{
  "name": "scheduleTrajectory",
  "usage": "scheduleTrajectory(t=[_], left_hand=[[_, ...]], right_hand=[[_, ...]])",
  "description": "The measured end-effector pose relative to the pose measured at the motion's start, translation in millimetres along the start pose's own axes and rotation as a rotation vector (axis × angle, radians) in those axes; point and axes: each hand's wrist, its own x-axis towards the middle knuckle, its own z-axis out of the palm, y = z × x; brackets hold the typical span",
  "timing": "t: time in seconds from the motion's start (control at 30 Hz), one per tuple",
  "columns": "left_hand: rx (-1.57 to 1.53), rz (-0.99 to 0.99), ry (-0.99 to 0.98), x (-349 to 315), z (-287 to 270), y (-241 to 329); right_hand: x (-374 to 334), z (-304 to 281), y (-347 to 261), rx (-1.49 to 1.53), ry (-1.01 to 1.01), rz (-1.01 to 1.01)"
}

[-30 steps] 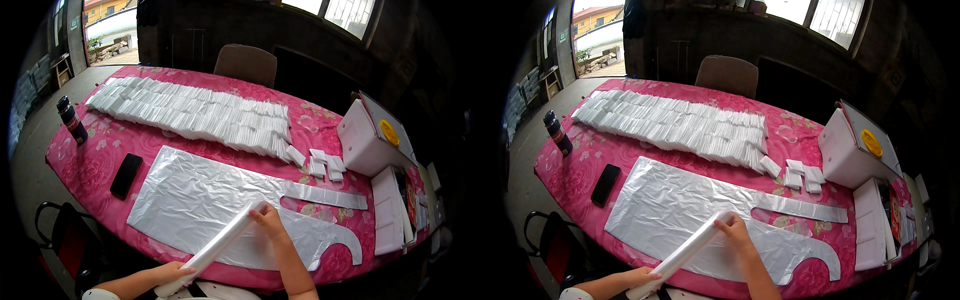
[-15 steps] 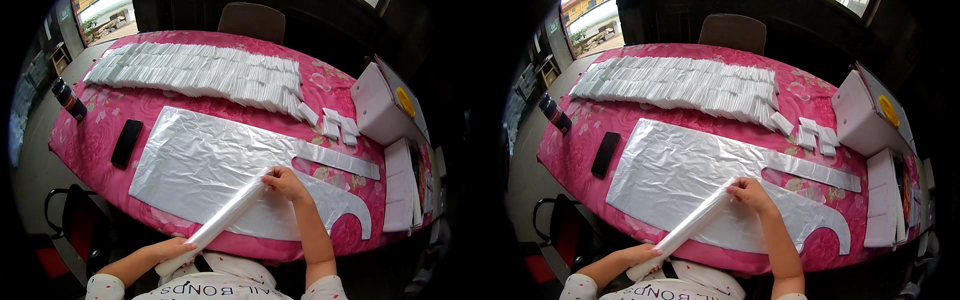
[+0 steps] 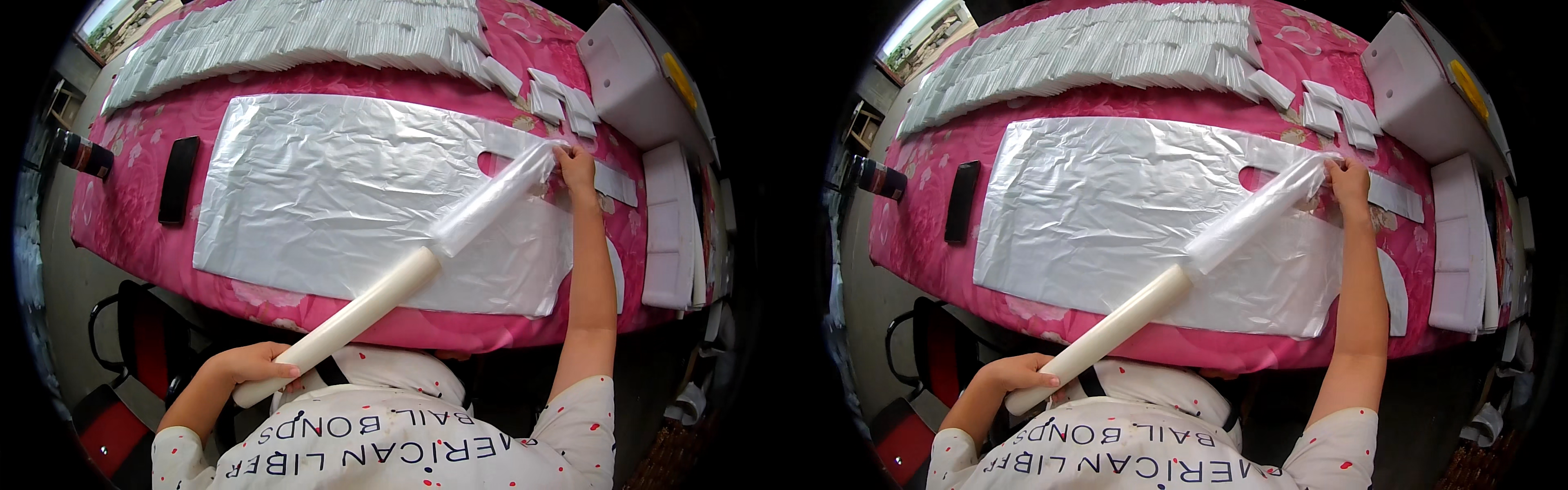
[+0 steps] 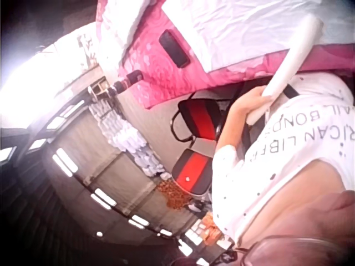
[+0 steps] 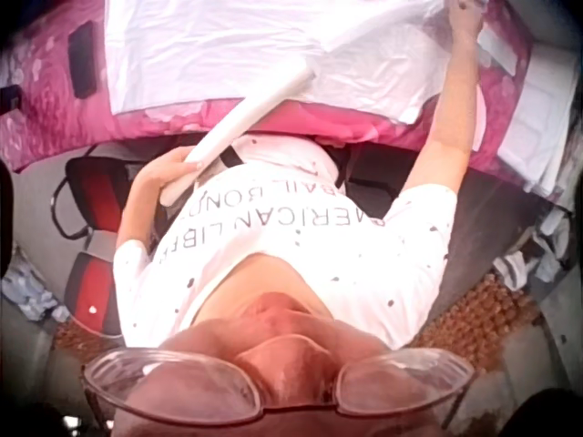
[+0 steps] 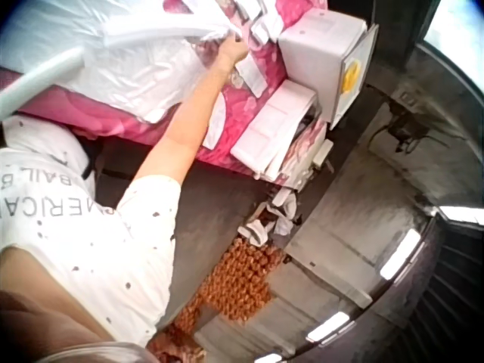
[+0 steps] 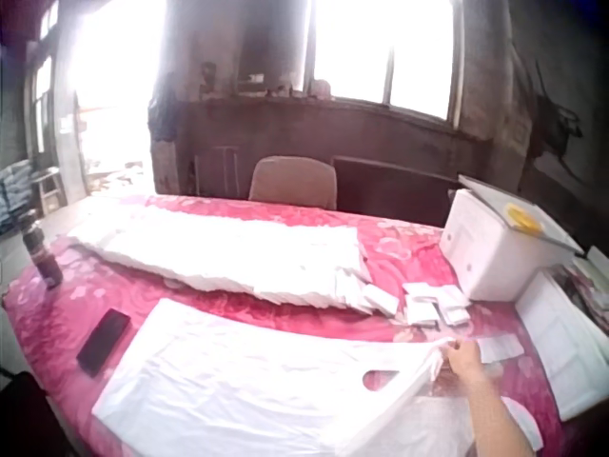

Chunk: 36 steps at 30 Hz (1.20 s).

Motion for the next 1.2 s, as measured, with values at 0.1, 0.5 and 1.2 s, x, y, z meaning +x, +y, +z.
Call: scheduleTrajectory(t=[0.1, 0.5, 1.2], left_hand=[[0.144, -0.005, -0.076, -12, -4, 4], [1.478, 0.626, 0.595, 33, 13, 149], [1.690, 0.965, 0.449, 104, 46, 61]], right_hand=[[-3, -12, 0, 0.081, 0.000, -0.038], [-68, 75, -110, 0.224, -0.494, -0.154], [-227, 62, -152, -0.068, -0.550, -0.739]])
